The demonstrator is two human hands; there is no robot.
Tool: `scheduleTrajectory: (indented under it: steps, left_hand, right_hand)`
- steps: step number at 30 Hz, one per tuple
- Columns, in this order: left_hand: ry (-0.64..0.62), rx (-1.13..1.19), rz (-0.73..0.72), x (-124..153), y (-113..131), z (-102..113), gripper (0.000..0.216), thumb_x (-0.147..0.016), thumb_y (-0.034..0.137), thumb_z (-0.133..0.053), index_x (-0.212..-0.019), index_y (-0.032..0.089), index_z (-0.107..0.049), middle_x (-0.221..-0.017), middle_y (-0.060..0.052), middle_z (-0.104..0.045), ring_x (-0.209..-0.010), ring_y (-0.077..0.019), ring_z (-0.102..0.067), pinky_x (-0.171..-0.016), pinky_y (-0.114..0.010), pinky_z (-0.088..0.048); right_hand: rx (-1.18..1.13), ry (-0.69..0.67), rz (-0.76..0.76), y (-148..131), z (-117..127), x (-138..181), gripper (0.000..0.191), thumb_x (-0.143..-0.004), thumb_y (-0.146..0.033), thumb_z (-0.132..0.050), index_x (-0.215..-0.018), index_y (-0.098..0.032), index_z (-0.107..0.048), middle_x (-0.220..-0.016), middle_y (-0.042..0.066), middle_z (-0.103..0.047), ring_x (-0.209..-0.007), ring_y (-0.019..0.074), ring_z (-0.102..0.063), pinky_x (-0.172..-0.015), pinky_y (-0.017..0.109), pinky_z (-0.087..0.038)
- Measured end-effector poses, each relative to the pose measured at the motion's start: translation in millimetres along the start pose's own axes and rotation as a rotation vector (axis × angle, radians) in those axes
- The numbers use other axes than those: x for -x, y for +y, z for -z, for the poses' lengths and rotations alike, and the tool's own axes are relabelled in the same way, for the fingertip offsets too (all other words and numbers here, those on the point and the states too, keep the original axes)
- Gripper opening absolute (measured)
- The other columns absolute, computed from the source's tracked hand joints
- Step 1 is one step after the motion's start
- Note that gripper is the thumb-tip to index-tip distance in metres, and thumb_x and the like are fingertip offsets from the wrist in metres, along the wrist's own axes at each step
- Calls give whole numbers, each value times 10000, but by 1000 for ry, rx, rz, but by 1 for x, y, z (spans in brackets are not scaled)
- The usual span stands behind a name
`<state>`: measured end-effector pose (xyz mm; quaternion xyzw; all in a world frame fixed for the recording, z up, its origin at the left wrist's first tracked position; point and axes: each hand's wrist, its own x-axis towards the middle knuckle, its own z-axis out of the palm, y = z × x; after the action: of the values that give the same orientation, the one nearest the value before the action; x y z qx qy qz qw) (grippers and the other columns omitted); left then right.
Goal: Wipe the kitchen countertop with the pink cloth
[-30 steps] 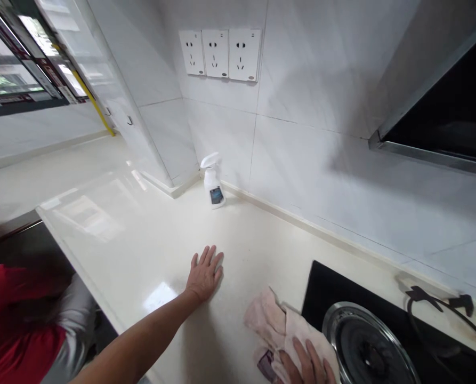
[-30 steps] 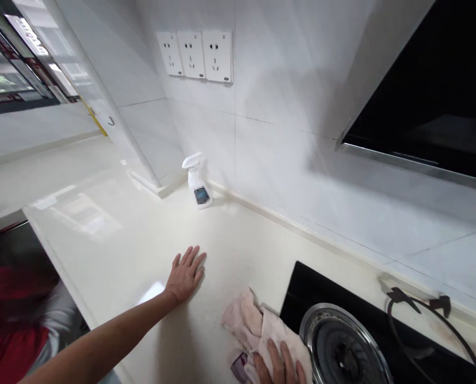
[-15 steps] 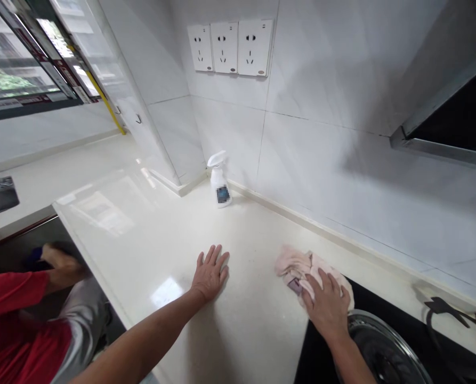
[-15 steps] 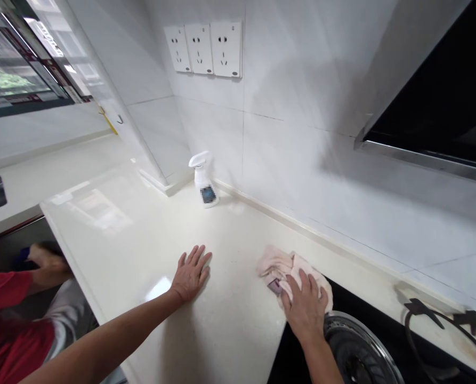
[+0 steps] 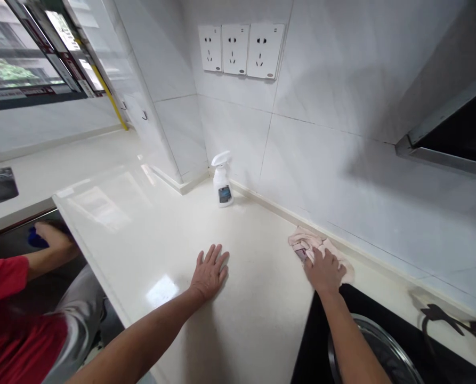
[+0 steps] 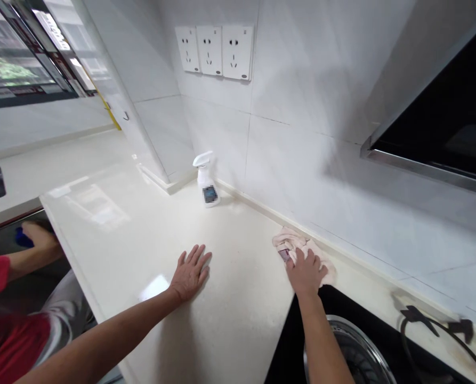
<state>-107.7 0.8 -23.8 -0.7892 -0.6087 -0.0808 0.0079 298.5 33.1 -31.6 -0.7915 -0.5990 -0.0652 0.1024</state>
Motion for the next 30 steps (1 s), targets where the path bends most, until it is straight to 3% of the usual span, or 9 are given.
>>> scheduleTrajectory:
  steps: [5,12,18,21,24,30]
  left_hand:
    - [4,11,4,-1,0,0,473,-1031,381,-443,-1484,321,-565,-1654,-71,-434,-1547,-306,-352,-1247,-571,-247]
    - [2,-12,-11,-1,0,1,482,-1023,355,-440,-1485,300,-565,-1654,-88,-429,-1543,-326,-359,-1234,-597,-268]
    - [14,-12,-12,0,0,0,484,-1022,357,-436,-1483,300,-570,-1651,-86,-432,-1544,-316,-360,-1250,-590,-245]
    - [11,-18,-12,-1,-1,1,481,-1016,350,-447,-1477,304,-574,-1646,-84,-440,-1536,-321,-373,-1232,-596,-277]
    - [8,-24,-14,0,0,1,479,-1026,345,-430,-1481,298,-570,-1647,-92,-437,-1537,-330,-371,-1221,-612,-289]
    - [15,-29,-20,1,0,2,484,-1033,360,-418,-1488,286,-563,-1647,-97,-437,-1539,-332,-366,-1229,-605,-280]
  right_hand:
    - [24,90,170,-34,10,62,460,-985,-403,-425,-1371,-208,-582,-1486,208,-509,-1350,374,-448,-1131,628,-286]
    - [-61,221,376,-76,36,183,417,-926,-372,-590,-1334,-284,-595,-1452,135,-582,-1321,327,-512,-1086,550,-373]
    - [-154,340,545,-77,29,259,410,-925,-582,-483,-1215,-363,-673,-1320,86,-689,-1261,309,-574,-1036,528,-398]
    - [-178,380,679,-63,25,260,407,-923,-645,-443,-1169,-427,-683,-1254,27,-723,-1227,269,-587,-1017,481,-395]
    - [-106,329,785,-46,31,238,378,-881,-569,-563,-1222,-442,-664,-1313,-5,-707,-1239,257,-565,-1026,455,-373]
    - [-61,204,597,-21,31,170,397,-887,-389,-602,-1283,-397,-632,-1420,16,-639,-1312,270,-526,-1095,487,-340]
